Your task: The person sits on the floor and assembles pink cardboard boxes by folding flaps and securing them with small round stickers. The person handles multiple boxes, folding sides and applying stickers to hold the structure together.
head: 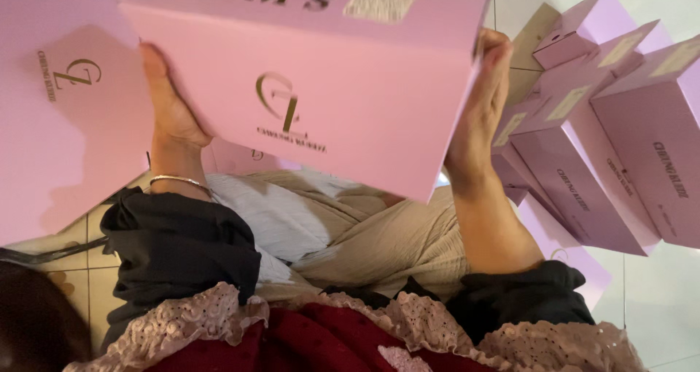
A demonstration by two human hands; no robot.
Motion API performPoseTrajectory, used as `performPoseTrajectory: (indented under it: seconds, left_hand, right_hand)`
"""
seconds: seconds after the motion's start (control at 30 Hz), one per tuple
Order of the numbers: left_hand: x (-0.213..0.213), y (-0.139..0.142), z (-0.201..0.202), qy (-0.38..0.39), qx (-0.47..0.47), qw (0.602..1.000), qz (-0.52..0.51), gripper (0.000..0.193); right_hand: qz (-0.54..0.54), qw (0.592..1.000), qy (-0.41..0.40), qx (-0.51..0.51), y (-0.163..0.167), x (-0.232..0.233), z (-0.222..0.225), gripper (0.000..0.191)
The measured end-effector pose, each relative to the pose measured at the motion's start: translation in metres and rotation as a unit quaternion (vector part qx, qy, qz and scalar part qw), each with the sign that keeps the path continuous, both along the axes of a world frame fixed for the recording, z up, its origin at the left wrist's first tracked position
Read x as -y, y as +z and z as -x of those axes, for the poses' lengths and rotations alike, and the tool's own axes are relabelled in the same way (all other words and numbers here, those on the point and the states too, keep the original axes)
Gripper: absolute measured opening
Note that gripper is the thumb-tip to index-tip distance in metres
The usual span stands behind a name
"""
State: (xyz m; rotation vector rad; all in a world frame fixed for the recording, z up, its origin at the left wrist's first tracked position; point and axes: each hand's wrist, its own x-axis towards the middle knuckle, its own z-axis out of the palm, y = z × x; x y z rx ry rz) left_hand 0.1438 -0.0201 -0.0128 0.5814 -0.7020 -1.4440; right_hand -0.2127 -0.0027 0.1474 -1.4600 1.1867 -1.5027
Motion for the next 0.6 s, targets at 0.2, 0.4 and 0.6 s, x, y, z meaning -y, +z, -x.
performPoseTrajectory:
  seconds: [0.2, 0.4, 0.6]
  left_hand:
    - [0.004, 0.012, 0.012, -0.053, 0.035, 0.994, -0.089, 0.094]
    - [0.009, 0.016, 0.016, -0.072, 0.020, 0.980, -0.184, 0.096]
    - [0.015, 0.013, 0.021, -0.072, 0.010, 0.966, -0.250, 0.103]
  right_hand:
    - [-0.119, 0.976, 0.075, 0.166, 0.001, 0.017, 0.014, 0.054]
    - [-0.138, 0.964, 0.206, 0.095, -0.026, 0.049, 0.052, 0.071]
    - [-0.255, 0.964, 0.064, 0.036, -0.077, 0.074, 0.058, 0.091]
